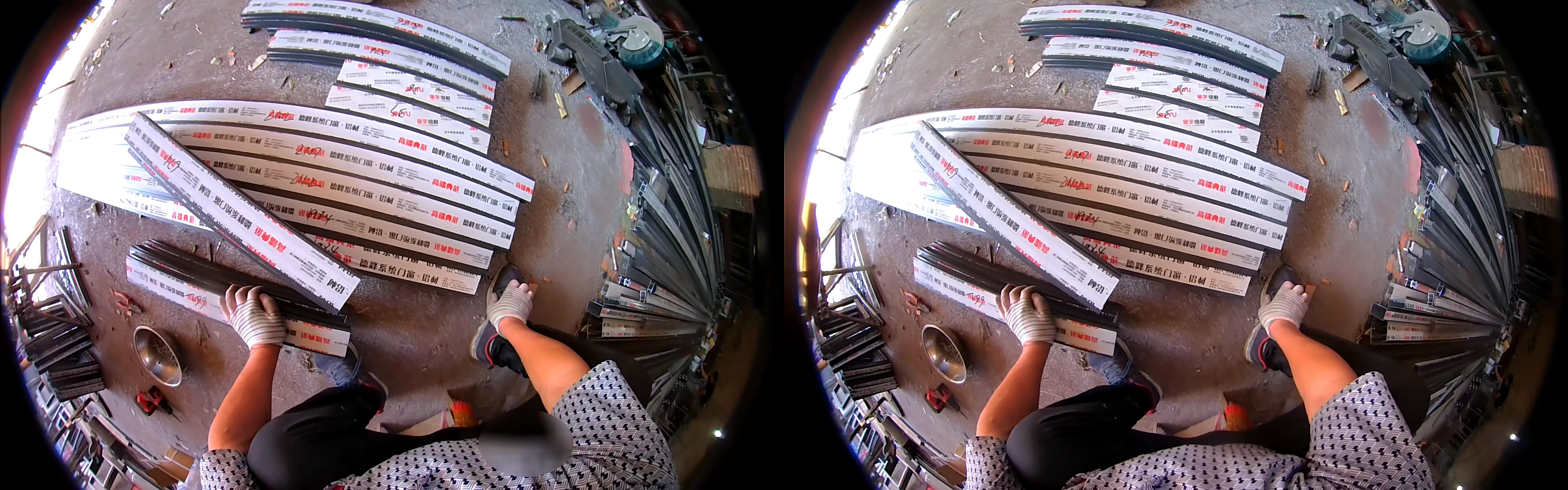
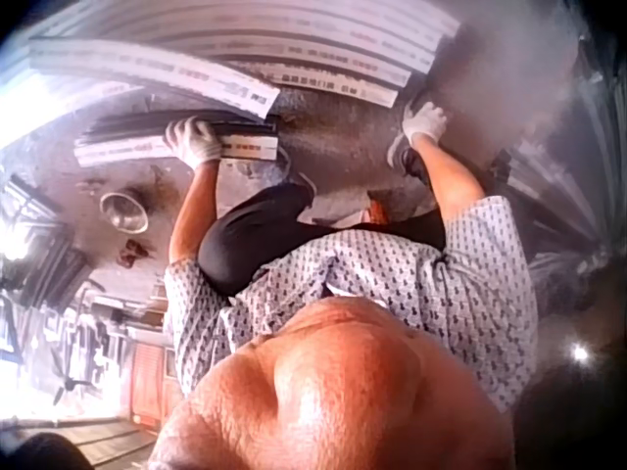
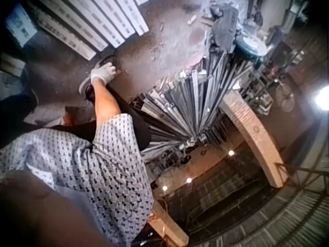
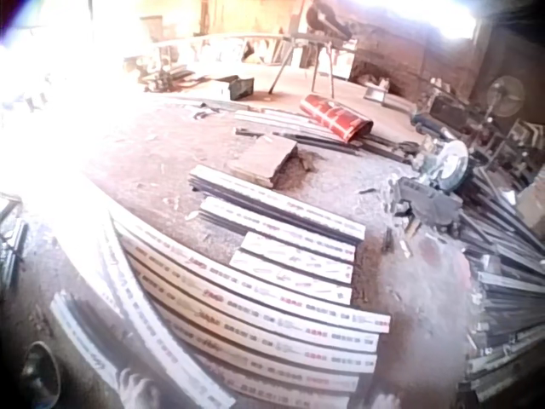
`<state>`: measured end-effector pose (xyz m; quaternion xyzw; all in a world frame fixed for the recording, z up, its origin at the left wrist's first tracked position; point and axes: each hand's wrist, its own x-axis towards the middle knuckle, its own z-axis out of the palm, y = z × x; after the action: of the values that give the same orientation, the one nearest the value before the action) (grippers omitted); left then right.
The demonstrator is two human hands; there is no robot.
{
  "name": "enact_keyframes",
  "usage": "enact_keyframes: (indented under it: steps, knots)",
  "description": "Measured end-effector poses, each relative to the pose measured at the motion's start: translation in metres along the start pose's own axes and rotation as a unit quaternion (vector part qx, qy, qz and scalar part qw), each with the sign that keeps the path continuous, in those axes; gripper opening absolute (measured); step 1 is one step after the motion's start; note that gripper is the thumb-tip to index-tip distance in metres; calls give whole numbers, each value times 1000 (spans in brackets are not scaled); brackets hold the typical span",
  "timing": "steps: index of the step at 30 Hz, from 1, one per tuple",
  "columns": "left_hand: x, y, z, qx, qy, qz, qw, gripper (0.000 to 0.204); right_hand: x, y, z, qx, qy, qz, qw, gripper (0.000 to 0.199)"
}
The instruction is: The person organizes and stacks long metal profiles on the floor of a workshop. They pick up individual profiles, align them, and place them into a neat pile, occasionally moving a cardboard box to clear space.
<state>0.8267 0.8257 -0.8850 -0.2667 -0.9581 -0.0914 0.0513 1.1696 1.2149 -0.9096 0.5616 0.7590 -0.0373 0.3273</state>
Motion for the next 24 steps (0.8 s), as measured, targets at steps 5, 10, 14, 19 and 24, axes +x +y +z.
enact_keyframes:
  steps: [5,10,14,19,24]
  knots:
    - [-1,-1,1,1,-5,-4,1000,20,-3,-3,-5,-5,-12,6,1000,60]
    - [-1,-2,1,-1,-9,-13,1000,22,-6,-5,-10,0,-14,9,1000,60]
    - [-1,-1,1,3,-7,-11,1000,21,-2,-2,-8,15,-18,12,1000,62]
    - [0,0,-1,3,-7,-9,1000,19,3,2,-9,16,-32,21,999,65]
    - [-1,-3,-3,2,2,-8,1000,18,27,18,-4,176,-33,75,981,64]
